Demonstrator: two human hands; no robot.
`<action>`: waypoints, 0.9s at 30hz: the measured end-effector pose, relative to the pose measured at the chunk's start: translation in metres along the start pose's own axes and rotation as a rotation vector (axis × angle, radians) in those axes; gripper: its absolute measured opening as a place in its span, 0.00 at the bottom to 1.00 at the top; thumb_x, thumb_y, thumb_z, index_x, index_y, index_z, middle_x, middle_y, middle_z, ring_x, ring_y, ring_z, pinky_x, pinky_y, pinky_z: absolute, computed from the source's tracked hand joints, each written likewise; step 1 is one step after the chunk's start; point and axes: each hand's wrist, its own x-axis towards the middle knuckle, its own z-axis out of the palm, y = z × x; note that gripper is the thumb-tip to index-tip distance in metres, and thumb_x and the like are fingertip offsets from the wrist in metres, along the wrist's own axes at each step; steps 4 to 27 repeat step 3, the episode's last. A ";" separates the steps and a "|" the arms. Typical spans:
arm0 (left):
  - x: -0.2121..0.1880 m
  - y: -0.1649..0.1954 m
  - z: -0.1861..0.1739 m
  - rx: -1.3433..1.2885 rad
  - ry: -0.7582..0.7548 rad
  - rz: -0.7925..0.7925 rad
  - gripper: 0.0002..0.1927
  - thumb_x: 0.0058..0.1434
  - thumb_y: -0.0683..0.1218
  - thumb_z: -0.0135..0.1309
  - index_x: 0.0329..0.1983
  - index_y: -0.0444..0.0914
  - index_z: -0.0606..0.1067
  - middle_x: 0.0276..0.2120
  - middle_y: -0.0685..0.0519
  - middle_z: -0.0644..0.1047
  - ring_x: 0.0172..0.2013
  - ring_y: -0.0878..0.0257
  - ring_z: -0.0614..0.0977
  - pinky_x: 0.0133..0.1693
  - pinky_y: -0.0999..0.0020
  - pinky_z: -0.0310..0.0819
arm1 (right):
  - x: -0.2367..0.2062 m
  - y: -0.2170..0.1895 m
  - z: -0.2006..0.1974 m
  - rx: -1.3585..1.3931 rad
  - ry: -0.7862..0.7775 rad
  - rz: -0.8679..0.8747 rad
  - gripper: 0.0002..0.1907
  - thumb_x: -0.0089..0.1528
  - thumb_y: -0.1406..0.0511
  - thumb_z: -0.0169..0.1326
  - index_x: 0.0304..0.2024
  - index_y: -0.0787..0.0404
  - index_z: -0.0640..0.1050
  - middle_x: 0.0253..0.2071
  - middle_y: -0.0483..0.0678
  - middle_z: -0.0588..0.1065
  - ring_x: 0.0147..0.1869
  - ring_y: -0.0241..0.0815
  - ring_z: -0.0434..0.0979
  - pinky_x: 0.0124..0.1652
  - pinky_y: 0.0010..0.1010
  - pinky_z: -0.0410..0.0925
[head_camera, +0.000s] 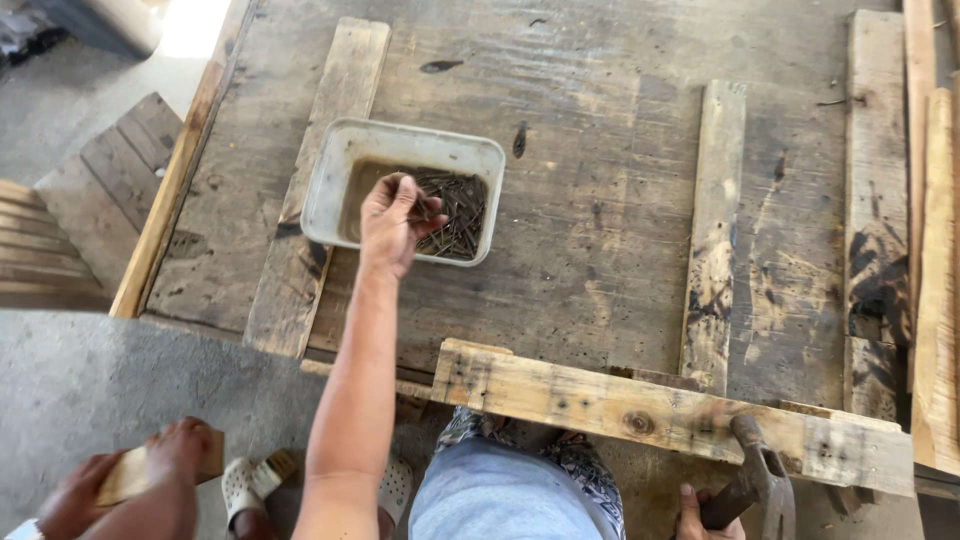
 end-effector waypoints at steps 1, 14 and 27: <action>-0.013 -0.004 0.005 -0.042 -0.017 -0.041 0.05 0.70 0.45 0.51 0.43 0.39 0.74 0.30 0.52 0.80 0.31 0.61 0.85 0.30 0.62 0.85 | -0.003 0.003 0.002 0.041 0.001 -0.009 0.14 0.62 0.66 0.64 0.32 0.65 0.71 0.15 0.47 0.66 0.17 0.35 0.62 0.21 0.30 0.57; -0.044 -0.010 0.021 -0.134 -0.041 -0.108 0.06 0.73 0.46 0.51 0.42 0.38 0.74 0.29 0.51 0.80 0.28 0.60 0.82 0.27 0.62 0.82 | 0.002 0.003 -0.001 -0.001 -0.057 -0.029 0.13 0.63 0.66 0.63 0.32 0.65 0.71 0.14 0.48 0.67 0.16 0.37 0.63 0.20 0.30 0.58; -0.044 -0.010 0.021 -0.134 -0.041 -0.108 0.06 0.73 0.46 0.51 0.42 0.38 0.74 0.29 0.51 0.80 0.28 0.60 0.82 0.27 0.62 0.82 | 0.002 0.003 -0.001 -0.001 -0.057 -0.029 0.13 0.63 0.66 0.63 0.32 0.65 0.71 0.14 0.48 0.67 0.16 0.37 0.63 0.20 0.30 0.58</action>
